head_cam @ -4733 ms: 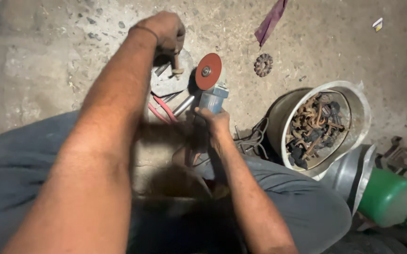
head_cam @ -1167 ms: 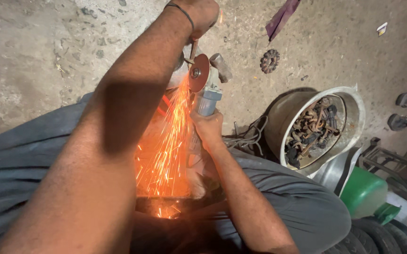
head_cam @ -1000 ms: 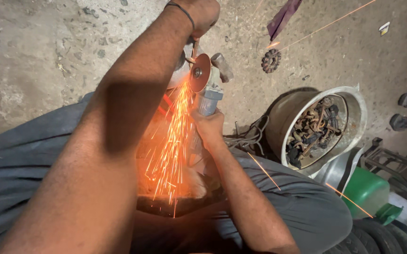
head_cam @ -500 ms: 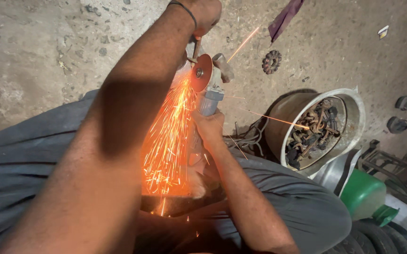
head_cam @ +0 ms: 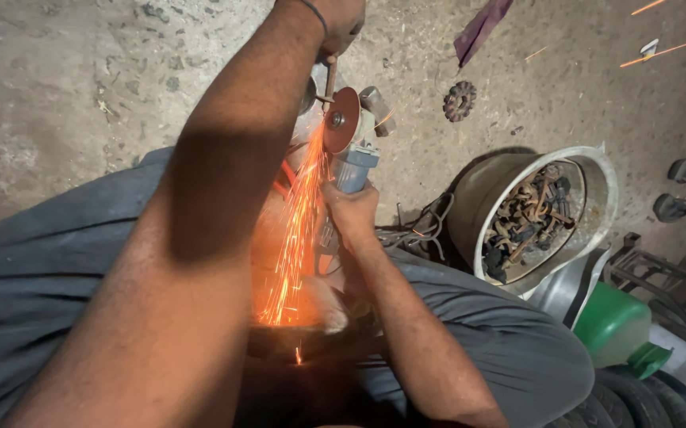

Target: The person sits on the workshop floor and uses an angle grinder to grind rusted metal pieces, producing sparks. They then hammer a metal piece on a heavy plate, sort through a bucket of rusted metal parts, and resume grinding more pieces.

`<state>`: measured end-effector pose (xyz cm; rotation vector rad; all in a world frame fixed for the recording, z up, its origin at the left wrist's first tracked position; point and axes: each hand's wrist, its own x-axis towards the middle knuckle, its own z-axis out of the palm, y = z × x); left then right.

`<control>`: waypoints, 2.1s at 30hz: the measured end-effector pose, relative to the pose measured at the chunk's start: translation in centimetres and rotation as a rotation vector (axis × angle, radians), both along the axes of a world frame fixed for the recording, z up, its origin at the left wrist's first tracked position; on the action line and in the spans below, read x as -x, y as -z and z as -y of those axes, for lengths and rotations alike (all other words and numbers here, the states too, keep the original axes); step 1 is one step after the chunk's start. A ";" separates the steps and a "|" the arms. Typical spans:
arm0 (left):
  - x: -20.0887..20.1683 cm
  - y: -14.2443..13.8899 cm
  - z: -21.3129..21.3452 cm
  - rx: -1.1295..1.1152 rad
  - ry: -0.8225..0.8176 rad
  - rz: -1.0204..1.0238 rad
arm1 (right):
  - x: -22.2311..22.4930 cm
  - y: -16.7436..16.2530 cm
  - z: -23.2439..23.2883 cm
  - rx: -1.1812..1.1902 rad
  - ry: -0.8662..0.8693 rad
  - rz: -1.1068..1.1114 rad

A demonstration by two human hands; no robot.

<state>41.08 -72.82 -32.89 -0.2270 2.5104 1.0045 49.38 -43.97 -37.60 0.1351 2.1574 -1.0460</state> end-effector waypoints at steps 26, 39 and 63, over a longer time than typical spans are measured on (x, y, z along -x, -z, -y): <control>-0.2 0.3 0.2 0.007 -0.018 -0.001 | -0.9 -1.2 0.2 0.019 0.048 0.104; 1.0 3.5 0.4 0.020 -0.035 -0.014 | -0.5 -2.6 2.2 0.023 -0.026 -0.029; -0.3 0.9 0.7 0.017 -0.056 -0.015 | 0.5 -1.6 1.2 -0.019 -0.014 0.044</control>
